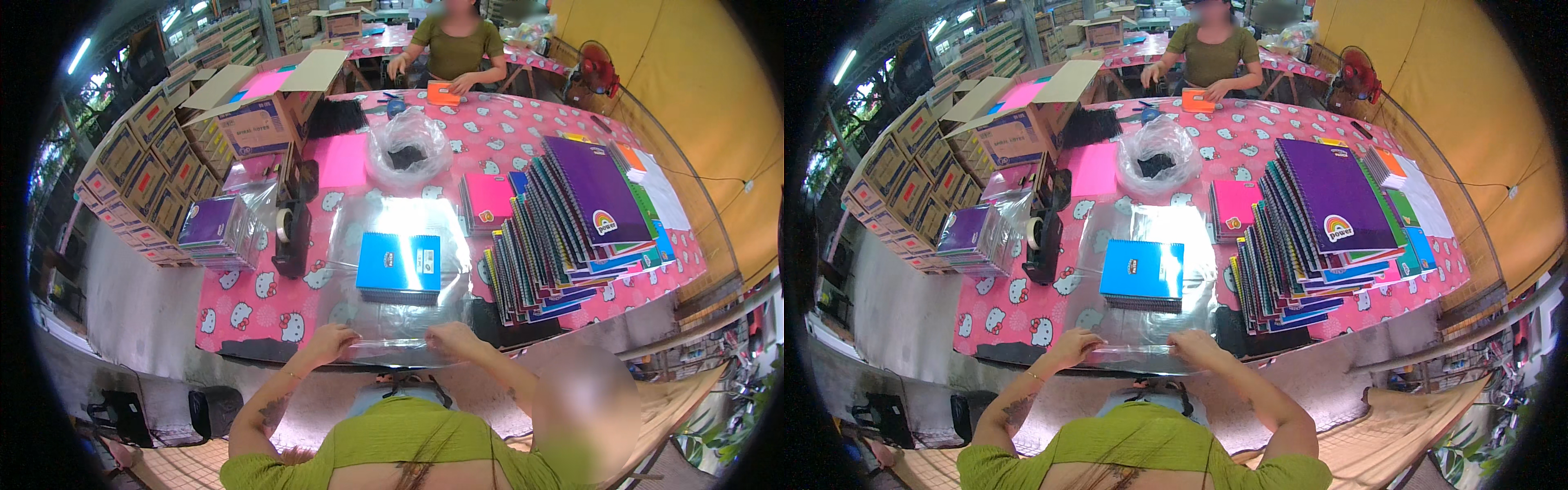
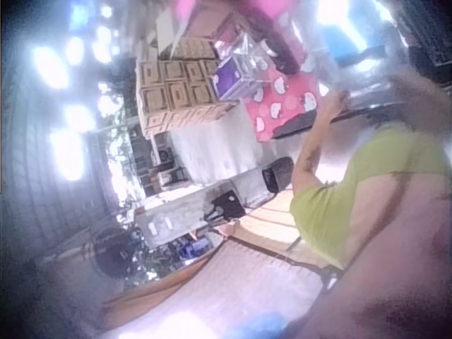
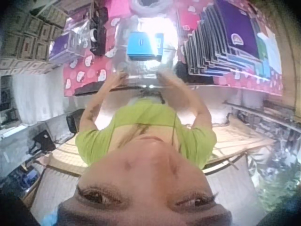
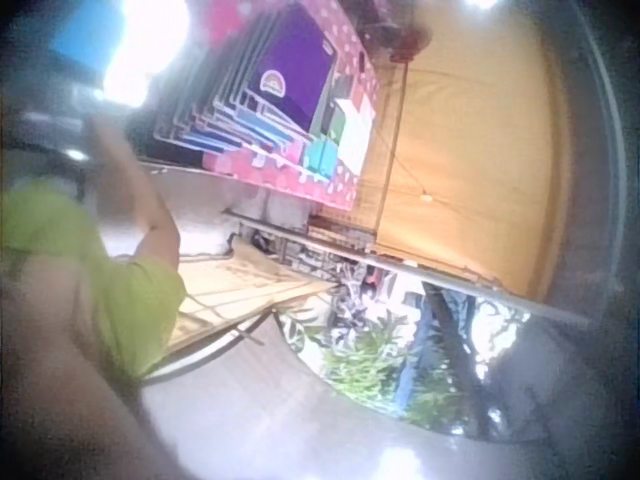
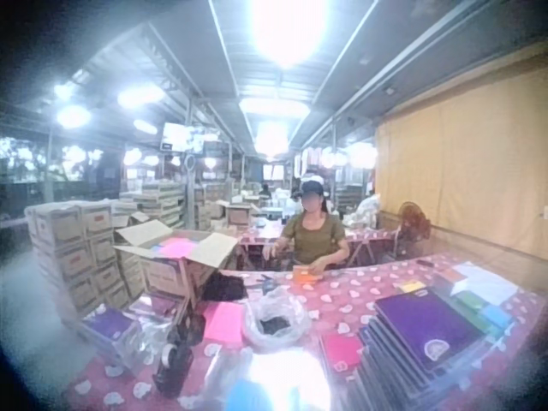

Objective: The person places a stack of notebooks onto a plastic sheet, wraps the sheet around the stack, and secures it using adhesive tape from a dispenser.

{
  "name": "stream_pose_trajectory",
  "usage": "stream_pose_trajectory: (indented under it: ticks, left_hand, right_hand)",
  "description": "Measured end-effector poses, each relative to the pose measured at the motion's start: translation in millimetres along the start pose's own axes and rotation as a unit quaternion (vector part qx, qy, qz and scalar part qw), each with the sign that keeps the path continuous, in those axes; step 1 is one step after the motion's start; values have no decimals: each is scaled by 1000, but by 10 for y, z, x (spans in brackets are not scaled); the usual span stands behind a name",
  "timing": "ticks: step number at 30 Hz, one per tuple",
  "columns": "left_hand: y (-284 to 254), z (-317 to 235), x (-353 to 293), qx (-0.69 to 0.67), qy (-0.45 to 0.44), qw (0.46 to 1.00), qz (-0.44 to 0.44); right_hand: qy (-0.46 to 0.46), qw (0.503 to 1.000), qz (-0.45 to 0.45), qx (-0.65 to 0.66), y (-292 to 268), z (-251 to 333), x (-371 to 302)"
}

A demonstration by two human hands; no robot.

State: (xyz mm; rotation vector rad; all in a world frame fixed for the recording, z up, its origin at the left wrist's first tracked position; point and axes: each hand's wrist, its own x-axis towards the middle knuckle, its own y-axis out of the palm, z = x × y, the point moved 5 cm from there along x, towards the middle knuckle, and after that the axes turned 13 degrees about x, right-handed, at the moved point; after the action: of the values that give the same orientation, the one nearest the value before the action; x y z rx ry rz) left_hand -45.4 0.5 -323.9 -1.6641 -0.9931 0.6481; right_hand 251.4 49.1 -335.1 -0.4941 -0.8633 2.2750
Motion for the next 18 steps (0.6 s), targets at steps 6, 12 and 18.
stream_pose_trajectory:
  ticks: [6, 12, 18]
  left_hand:
    - [98, 126, 0, -16, -48, 998, 30]
    - [96, 137, 159, -35, -70, 994, 70]
    - [189, 280, 79, -55, -78, 990, 102]
  right_hand:
    - [26, 998, 35, -37, -10, 61, 18]
    - [17, 1000, 9, -22, -73, 80, 28]
    - [40, 992, 66, -96, -74, 231, 5]
